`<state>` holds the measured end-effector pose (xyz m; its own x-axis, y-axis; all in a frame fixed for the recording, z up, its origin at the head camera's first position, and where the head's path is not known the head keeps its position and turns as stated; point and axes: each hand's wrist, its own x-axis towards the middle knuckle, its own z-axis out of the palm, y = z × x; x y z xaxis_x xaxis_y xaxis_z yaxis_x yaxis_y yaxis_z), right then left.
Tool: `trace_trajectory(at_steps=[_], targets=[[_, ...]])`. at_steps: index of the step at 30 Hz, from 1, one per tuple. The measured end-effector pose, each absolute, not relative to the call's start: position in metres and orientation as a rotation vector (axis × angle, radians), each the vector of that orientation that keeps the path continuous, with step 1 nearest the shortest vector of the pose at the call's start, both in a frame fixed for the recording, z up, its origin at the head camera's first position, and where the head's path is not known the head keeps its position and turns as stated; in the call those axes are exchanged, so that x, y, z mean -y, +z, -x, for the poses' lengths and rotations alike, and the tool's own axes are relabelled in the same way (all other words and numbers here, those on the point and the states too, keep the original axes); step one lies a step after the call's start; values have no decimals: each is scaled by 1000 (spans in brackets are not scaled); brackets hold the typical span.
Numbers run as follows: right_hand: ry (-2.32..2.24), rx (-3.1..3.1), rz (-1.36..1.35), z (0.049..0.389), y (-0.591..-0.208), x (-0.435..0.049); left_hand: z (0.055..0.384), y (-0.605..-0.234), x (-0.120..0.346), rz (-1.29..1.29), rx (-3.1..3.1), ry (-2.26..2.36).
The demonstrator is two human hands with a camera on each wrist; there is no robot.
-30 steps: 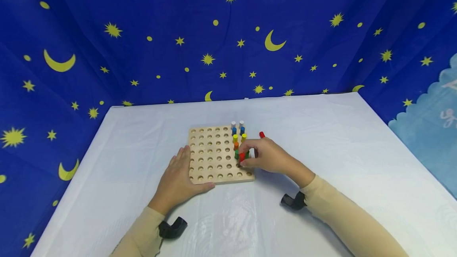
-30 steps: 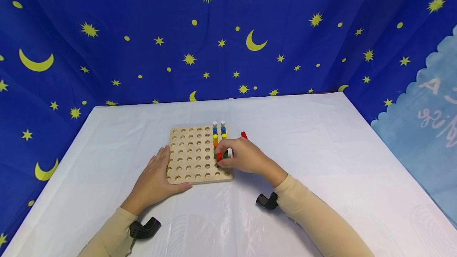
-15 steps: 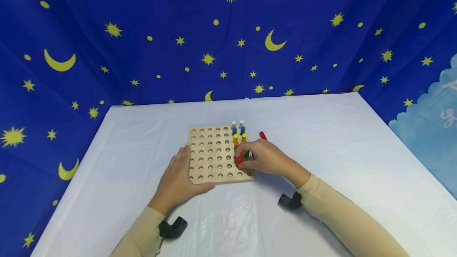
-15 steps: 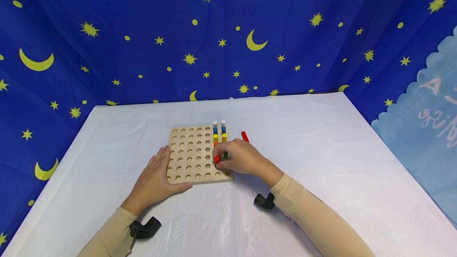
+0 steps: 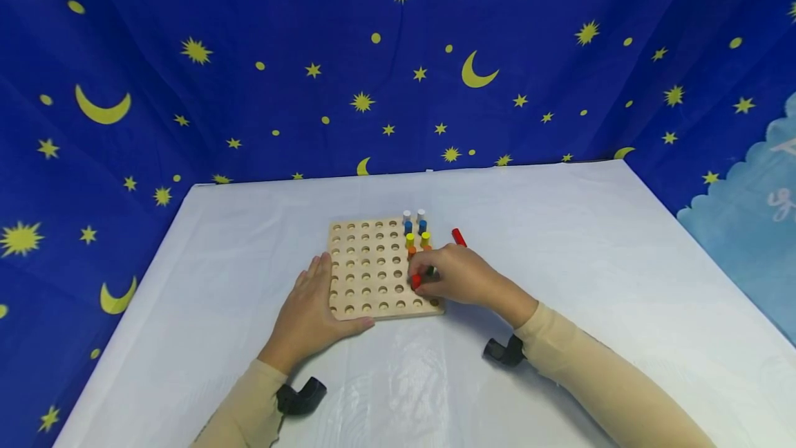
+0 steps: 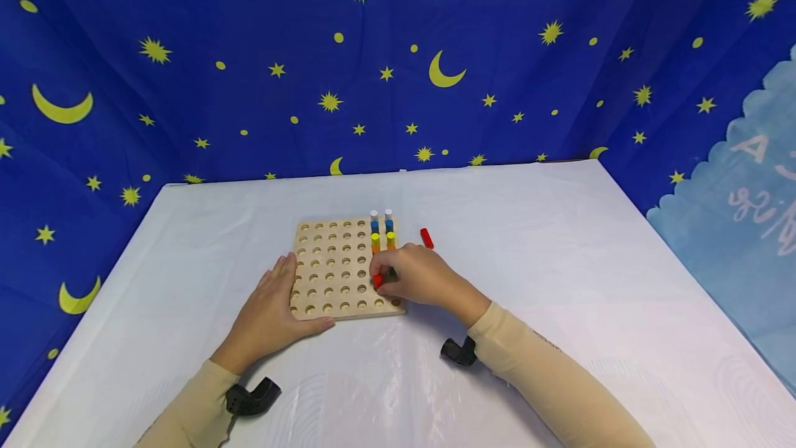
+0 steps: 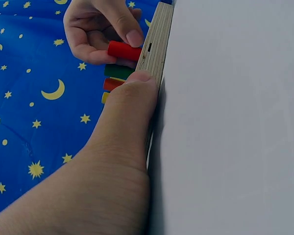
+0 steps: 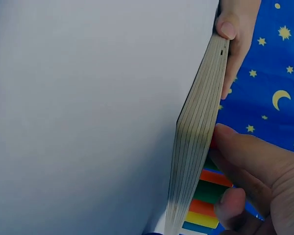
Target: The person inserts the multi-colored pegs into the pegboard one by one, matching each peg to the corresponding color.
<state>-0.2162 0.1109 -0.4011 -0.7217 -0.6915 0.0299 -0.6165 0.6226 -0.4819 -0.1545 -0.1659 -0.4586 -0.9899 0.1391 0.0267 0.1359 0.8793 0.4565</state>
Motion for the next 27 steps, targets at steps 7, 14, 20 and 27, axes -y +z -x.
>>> trace_trajectory(at_steps=[7,14,20,27], targets=[[-766,-2657,1064,215,-397,-115,154,-457,165,-217,-3035,739],[-951,-2627,1016,216,-386,-129,154,-456,165,-214,-3029,740],[-1028,-2709,942,230,-384,-145,154,-457,165,-227,-3046,743],[-909,-2854,726,256,-393,-166,154,-458,165,-230,-3047,754]])
